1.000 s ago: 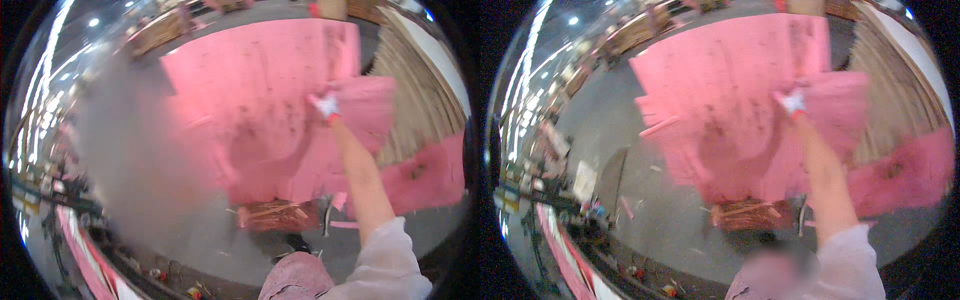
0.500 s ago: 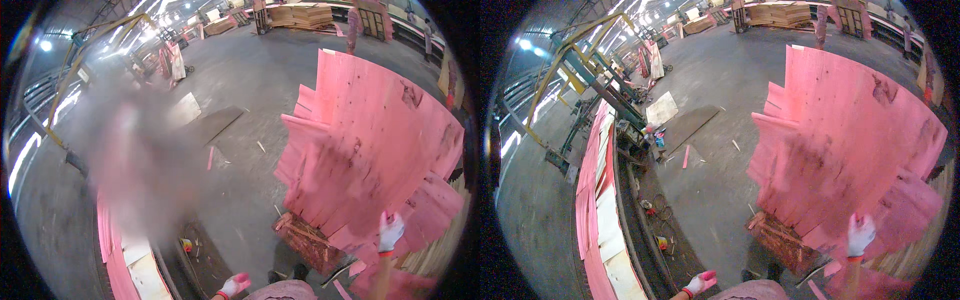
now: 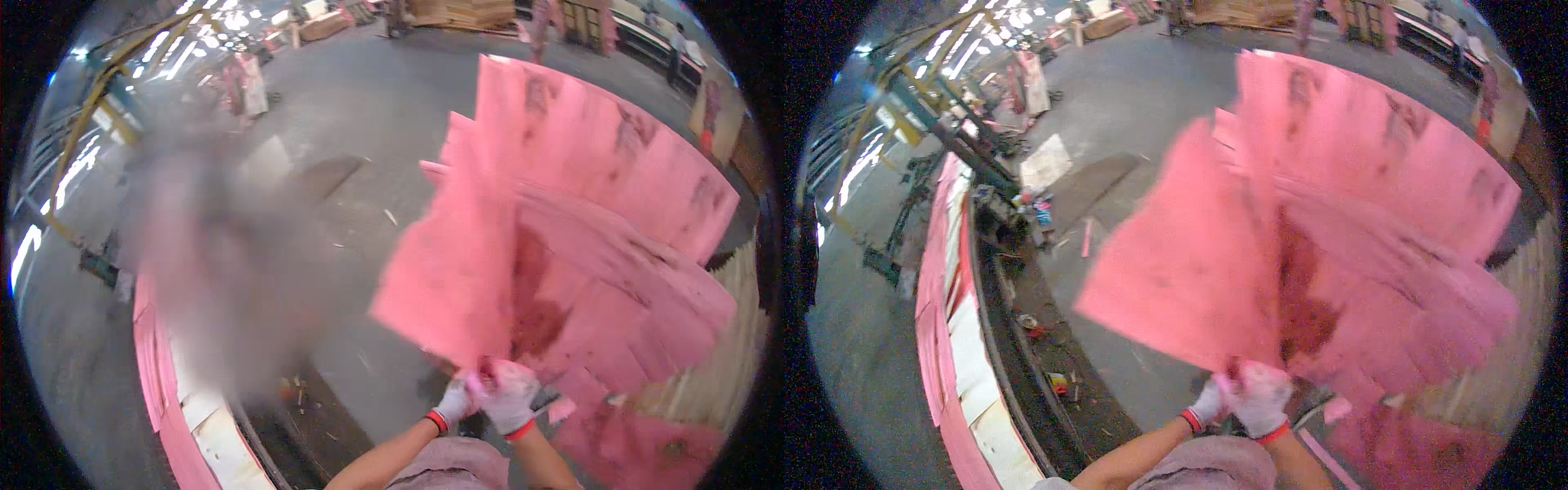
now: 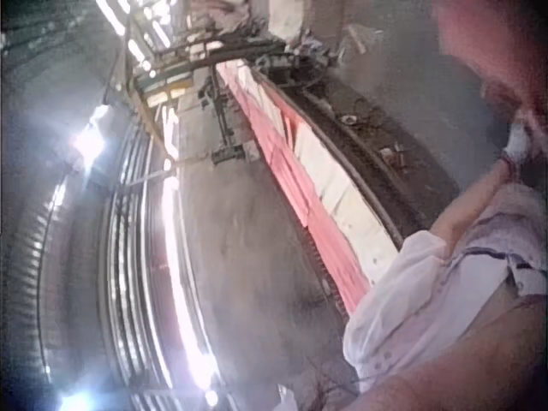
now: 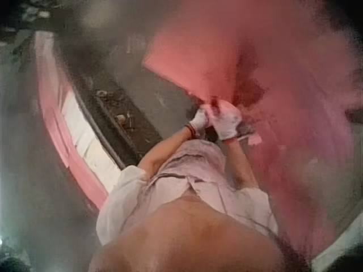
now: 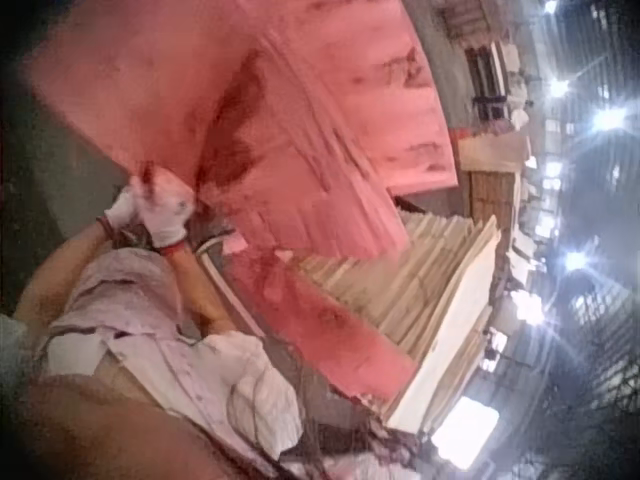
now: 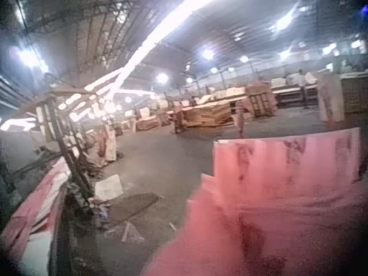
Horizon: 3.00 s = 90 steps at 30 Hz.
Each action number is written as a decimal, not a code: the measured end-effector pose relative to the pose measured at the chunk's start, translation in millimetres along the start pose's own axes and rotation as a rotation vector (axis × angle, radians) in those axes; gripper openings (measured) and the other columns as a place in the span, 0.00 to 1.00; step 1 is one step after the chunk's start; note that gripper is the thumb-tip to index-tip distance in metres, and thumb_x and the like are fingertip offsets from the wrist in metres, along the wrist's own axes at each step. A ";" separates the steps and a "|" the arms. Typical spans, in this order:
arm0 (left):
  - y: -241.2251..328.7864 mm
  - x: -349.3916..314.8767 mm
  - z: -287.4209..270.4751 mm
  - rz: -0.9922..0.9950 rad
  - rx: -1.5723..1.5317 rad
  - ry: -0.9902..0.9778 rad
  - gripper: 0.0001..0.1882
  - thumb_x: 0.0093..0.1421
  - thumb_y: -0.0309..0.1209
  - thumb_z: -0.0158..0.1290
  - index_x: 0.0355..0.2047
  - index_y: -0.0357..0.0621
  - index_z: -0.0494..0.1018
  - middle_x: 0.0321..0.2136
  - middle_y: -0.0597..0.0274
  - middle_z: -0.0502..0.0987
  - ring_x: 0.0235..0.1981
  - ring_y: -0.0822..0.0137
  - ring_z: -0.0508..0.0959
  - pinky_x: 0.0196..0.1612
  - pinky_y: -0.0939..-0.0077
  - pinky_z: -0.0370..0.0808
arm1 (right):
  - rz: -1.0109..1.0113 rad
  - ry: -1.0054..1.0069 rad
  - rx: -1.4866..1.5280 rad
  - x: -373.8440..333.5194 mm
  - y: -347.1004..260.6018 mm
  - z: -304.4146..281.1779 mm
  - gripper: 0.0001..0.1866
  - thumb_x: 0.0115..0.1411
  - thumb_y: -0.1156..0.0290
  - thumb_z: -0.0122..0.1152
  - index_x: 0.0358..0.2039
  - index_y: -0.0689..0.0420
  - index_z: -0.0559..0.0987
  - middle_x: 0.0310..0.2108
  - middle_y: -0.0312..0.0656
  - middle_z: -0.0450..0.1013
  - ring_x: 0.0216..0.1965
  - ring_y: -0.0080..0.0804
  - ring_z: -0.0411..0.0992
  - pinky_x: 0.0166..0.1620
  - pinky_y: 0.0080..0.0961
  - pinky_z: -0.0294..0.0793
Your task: The person lays and smooths veneer strips across wooden panels using a hand scraper, retrieves wood sheets from a stack to place onto the board, and arranges additional veneer strips over the surface.
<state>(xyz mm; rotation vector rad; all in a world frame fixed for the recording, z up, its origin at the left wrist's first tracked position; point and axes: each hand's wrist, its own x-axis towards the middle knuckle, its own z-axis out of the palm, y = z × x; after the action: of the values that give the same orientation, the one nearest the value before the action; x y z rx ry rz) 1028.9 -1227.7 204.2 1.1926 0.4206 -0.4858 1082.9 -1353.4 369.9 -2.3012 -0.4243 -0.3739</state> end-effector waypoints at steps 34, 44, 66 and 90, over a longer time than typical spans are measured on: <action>60.1 -430.7 -40.5 0.809 -0.128 1.794 0.07 0.56 0.23 0.55 0.36 0.36 0.77 0.26 0.64 0.78 0.29 0.76 0.77 0.32 0.79 0.73 | -0.217 -1.107 0.849 -126.2 -102.1 158.8 0.13 0.56 0.78 0.59 0.44 0.62 0.78 0.39 0.37 0.76 0.38 0.18 0.72 0.39 0.17 0.74; -74.4 -571.6 162.5 0.568 0.255 2.359 0.08 0.54 0.25 0.57 0.34 0.37 0.79 0.29 0.55 0.81 0.30 0.61 0.81 0.36 0.73 0.76 | -0.300 -1.526 0.825 -246.0 -165.2 84.3 0.12 0.56 0.76 0.61 0.42 0.60 0.75 0.30 0.31 0.71 0.30 0.16 0.68 0.35 0.16 0.71; -290.7 -793.0 501.3 -0.340 0.003 3.134 0.19 0.61 0.32 0.55 0.49 0.32 0.71 0.47 0.53 0.76 0.45 0.62 0.76 0.49 0.66 0.73 | -0.202 -2.296 0.729 -627.8 -351.9 103.0 0.29 0.53 0.46 0.68 0.37 0.56 0.66 0.32 0.35 0.65 0.35 0.23 0.62 0.37 0.25 0.65; -440.5 -1150.6 457.0 -0.702 -0.019 2.727 0.24 0.63 0.47 0.48 0.39 0.33 0.72 0.33 0.58 0.75 0.34 0.68 0.72 0.38 0.73 0.69 | 0.089 -2.952 0.309 -912.3 -388.0 24.6 0.18 0.58 0.59 0.65 0.41 0.60 0.78 0.27 0.32 0.74 0.25 0.19 0.70 0.20 0.17 0.66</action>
<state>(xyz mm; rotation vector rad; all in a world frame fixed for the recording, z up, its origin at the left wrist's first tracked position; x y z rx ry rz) -141.9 -1632.4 642.4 0.8504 3.0922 1.0173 104.7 -1250.7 243.4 -0.6044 -1.2056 2.9128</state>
